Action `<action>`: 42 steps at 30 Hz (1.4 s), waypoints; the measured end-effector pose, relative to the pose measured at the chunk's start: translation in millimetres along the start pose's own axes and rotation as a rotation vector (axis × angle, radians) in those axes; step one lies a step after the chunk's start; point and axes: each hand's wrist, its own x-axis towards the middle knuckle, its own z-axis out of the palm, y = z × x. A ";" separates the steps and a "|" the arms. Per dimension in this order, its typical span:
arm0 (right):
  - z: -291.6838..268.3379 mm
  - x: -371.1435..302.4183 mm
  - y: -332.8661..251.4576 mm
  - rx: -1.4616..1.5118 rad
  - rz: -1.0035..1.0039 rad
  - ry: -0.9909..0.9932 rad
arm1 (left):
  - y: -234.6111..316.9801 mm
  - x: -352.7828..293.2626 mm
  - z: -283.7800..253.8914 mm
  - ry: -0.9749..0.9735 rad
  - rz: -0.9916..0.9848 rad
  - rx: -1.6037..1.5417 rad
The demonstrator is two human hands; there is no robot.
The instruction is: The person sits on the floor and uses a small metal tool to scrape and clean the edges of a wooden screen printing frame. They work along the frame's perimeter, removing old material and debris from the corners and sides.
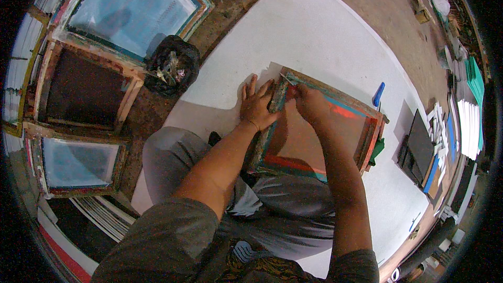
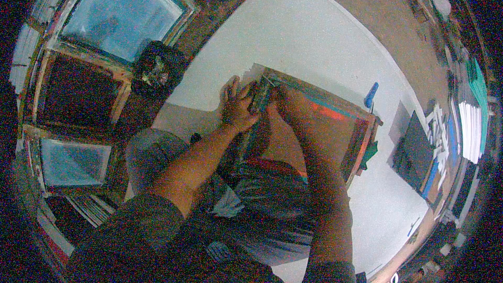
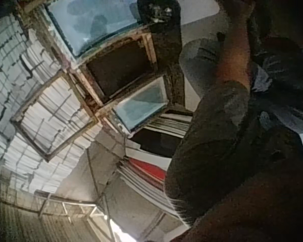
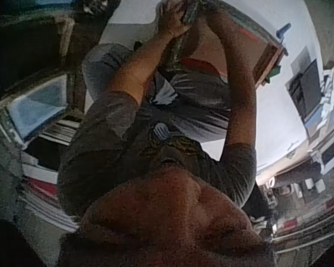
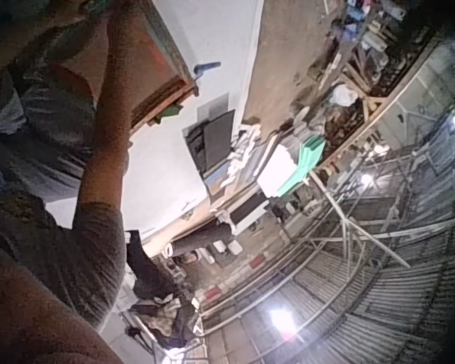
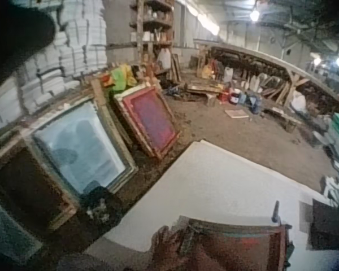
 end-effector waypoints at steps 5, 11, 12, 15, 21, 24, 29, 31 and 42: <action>-11.7 -2.6 -21.8 -0.396 0.189 -0.149 | -1.8 2.5 12.6 0.041 0.043 -0.067; -8.1 -15.1 -2.8 -0.026 0.278 -0.040 | 5.6 1.1 5.0 0.075 0.027 -0.070; -8.2 -20.1 1.1 -0.017 0.280 -0.050 | 7.2 2.4 4.4 0.058 0.018 -0.053; -18.2 -31.5 -10.3 0.053 0.259 -0.100 | 8.5 1.2 -1.8 0.023 -0.003 -0.024; -24.3 -47.5 -22.5 0.203 0.211 -0.057 | 0.4 3.5 10.4 0.083 0.048 -0.124; -19.6 -46.7 -24.5 -0.027 0.222 -0.025 | 3.0 4.9 11.5 0.084 0.031 -0.141; -35.0 -46.1 -43.9 0.075 0.251 -0.107 | -5.0 4.4 17.2 0.098 0.031 -0.117; -32.0 -47.6 -49.8 0.007 0.264 -0.082 | -5.2 3.8 17.9 0.112 0.042 -0.107; -31.7 -24.9 -48.2 -0.206 0.216 -0.232 | -4.6 2.2 26.6 0.084 0.051 -0.096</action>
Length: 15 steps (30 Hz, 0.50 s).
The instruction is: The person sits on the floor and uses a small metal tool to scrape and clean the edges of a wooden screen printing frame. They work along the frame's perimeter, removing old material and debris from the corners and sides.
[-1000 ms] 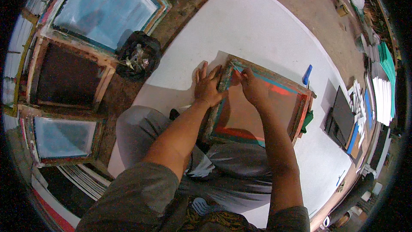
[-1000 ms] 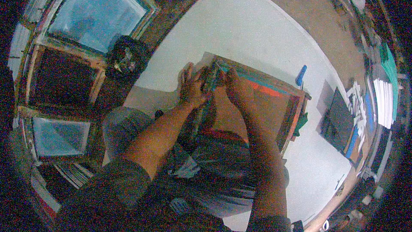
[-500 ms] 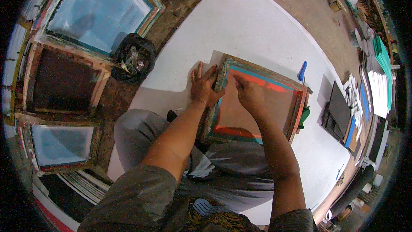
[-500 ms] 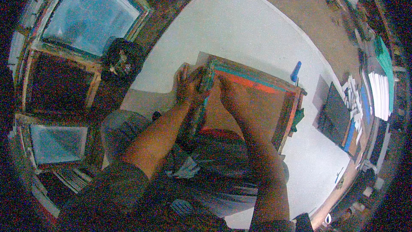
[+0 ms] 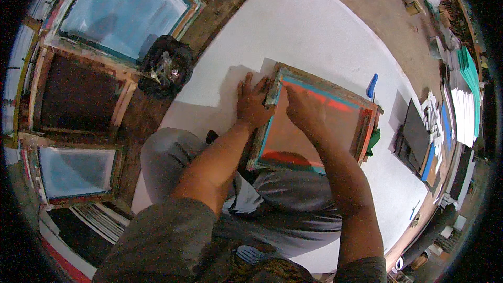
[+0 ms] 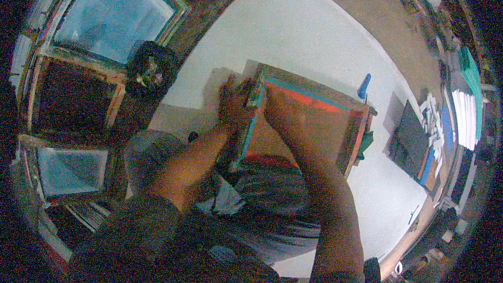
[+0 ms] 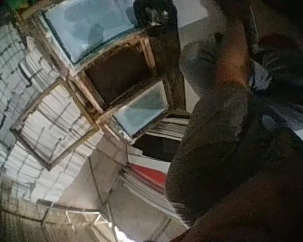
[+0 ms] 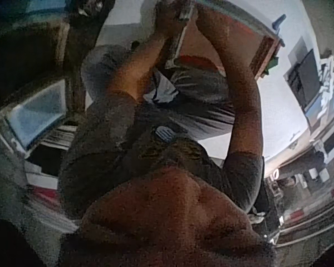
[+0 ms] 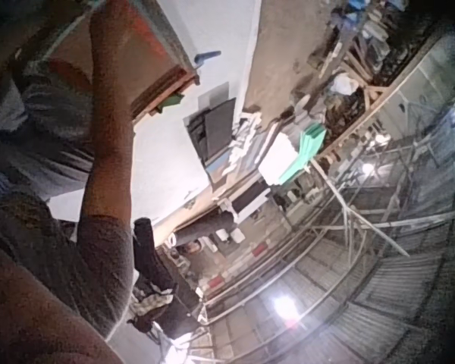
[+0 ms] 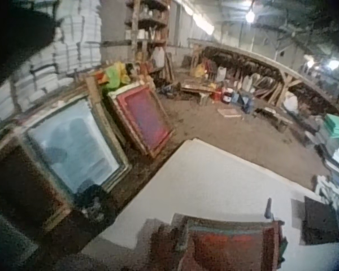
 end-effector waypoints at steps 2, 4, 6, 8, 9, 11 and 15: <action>6.9 11.9 18.8 0.113 -0.055 -0.047 | 2.7 -0.7 0.5 0.013 0.007 -0.004; -4.0 8.5 13.7 0.025 -0.090 -0.080 | 2.2 -2.1 -4.1 -0.030 -0.028 0.015; -15.6 0.0 8.8 -0.084 -0.084 -0.073 | 2.6 1.1 -1.2 -0.027 -0.034 0.010; -7.8 -1.0 12.0 0.031 -0.179 -0.001 | -3.4 0.0 3.3 0.011 -0.030 0.002; 0.4 1.0 18.2 0.145 -0.284 0.049 | -7.0 -1.4 4.9 0.012 -0.023 -0.018; 32.2 18.4 54.3 0.398 -0.496 0.167 | 1.1 3.3 0.9 0.010 0.009 -0.067; 35.1 8.9 44.8 0.011 -0.184 0.003 | -10.2 -0.4 4.2 0.019 0.003 0.002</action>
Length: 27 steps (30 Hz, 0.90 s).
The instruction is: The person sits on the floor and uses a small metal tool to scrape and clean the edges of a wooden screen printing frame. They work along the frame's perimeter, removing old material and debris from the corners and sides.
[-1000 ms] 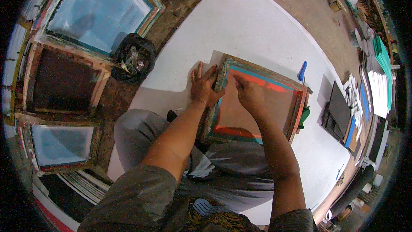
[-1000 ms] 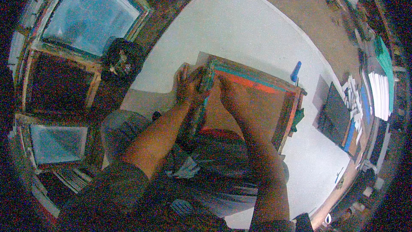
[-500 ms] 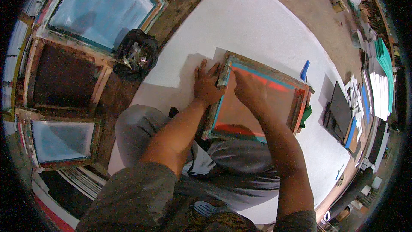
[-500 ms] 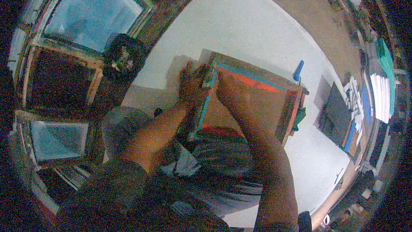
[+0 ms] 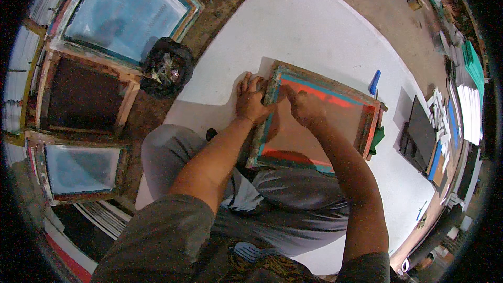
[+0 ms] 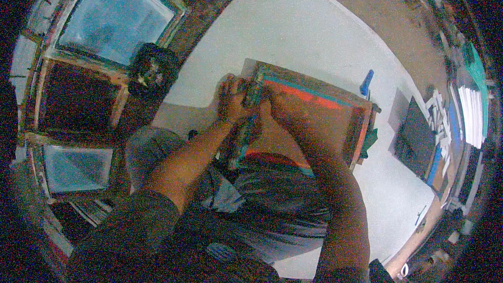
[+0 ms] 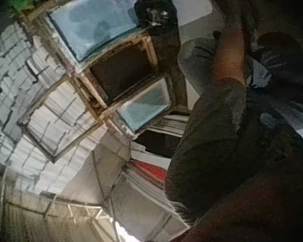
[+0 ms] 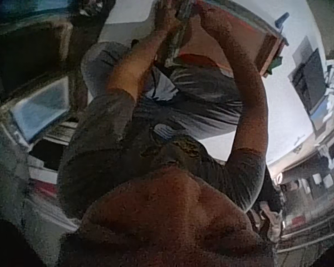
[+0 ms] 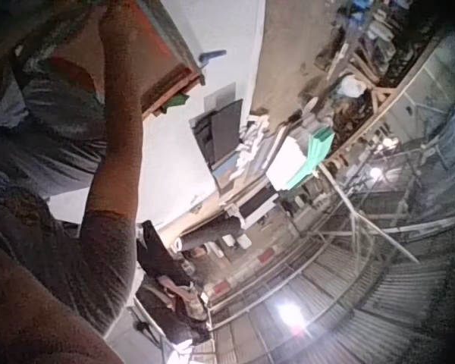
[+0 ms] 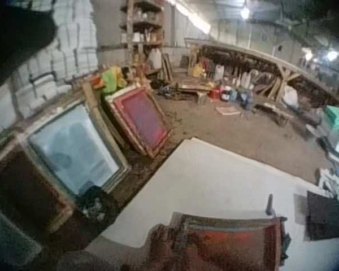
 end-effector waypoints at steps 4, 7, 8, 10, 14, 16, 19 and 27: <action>-2.8 -9.0 -8.5 0.072 0.046 0.066 | 5.5 -4.1 -1.8 0.035 -0.008 0.004; -7.4 -20.7 -11.9 0.386 -0.027 0.217 | 9.8 -4.2 -8.9 0.030 -0.014 -0.049; -8.8 -21.7 -12.4 0.471 -0.042 0.236 | 10.5 -6.2 -9.5 0.021 -0.014 -0.060; -11.6 -20.5 -12.2 0.604 -0.046 0.222 | 15.8 -7.4 -9.5 0.043 -0.031 -0.053; -10.9 -19.1 -11.5 0.155 0.076 0.197 | 37.2 -13.3 -6.5 -0.039 -0.142 0.092; -10.0 -16.6 -13.1 0.107 0.063 0.217 | 33.2 -22.0 22.0 0.023 -0.172 0.182; -2.0 -12.2 -10.2 0.103 0.009 0.240 | 24.3 -34.4 38.9 0.066 -0.313 -0.387; -7.2 0.1 -4.2 -0.014 -0.064 0.224 | 57.7 -44.3 -5.6 0.068 -0.175 -0.126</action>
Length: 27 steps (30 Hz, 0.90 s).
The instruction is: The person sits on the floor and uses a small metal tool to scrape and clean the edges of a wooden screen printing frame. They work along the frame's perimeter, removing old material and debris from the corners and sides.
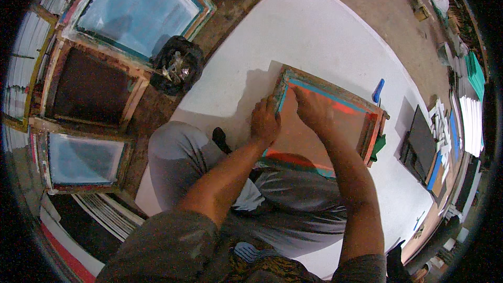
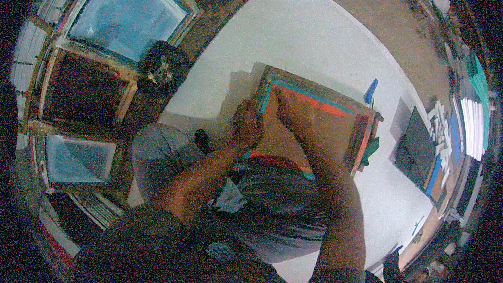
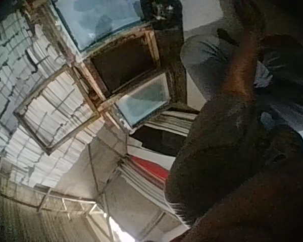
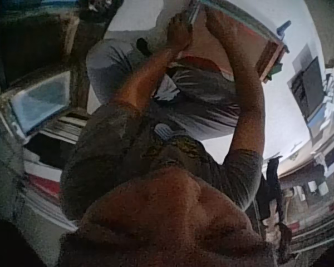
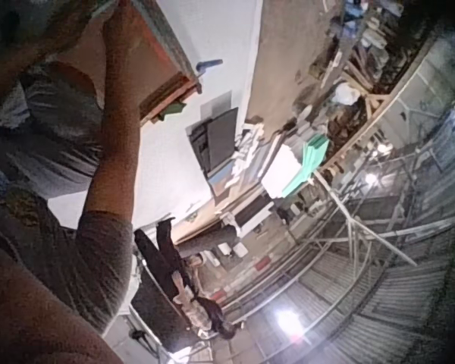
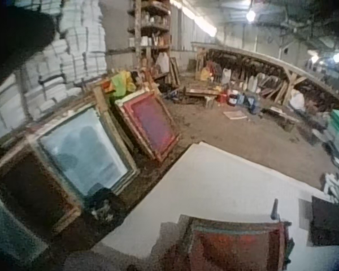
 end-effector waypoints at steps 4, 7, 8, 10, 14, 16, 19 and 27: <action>-3.8 10.7 17.1 -0.021 -0.055 -0.164 | -4.3 0.3 8.3 0.028 0.025 -0.005; -9.5 14.1 19.4 -0.192 -0.037 -0.302 | -7.4 7.5 11.3 -0.031 0.017 0.007; -15.0 13.5 15.4 -0.127 -0.044 -0.326 | -9.3 8.8 11.3 -0.065 0.011 0.017; -36.1 10.8 5.1 0.197 -0.088 -0.316 | 0.7 6.7 0.7 -0.040 -0.047 -0.080; -4.8 10.7 33.2 0.308 -0.086 -0.231 | -3.4 6.1 6.7 0.050 0.023 -0.176; -3.6 8.3 30.2 -0.035 -0.015 -0.286 | -15.4 7.4 14.7 0.055 0.075 -0.140; 4.9 7.9 31.8 0.424 -0.189 -0.155 | -12.3 3.2 13.4 0.051 0.063 -0.115; -37.4 0.2 -8.6 0.247 0.016 -0.173 | -22.7 7.5 17.0 -0.033 0.017 -0.057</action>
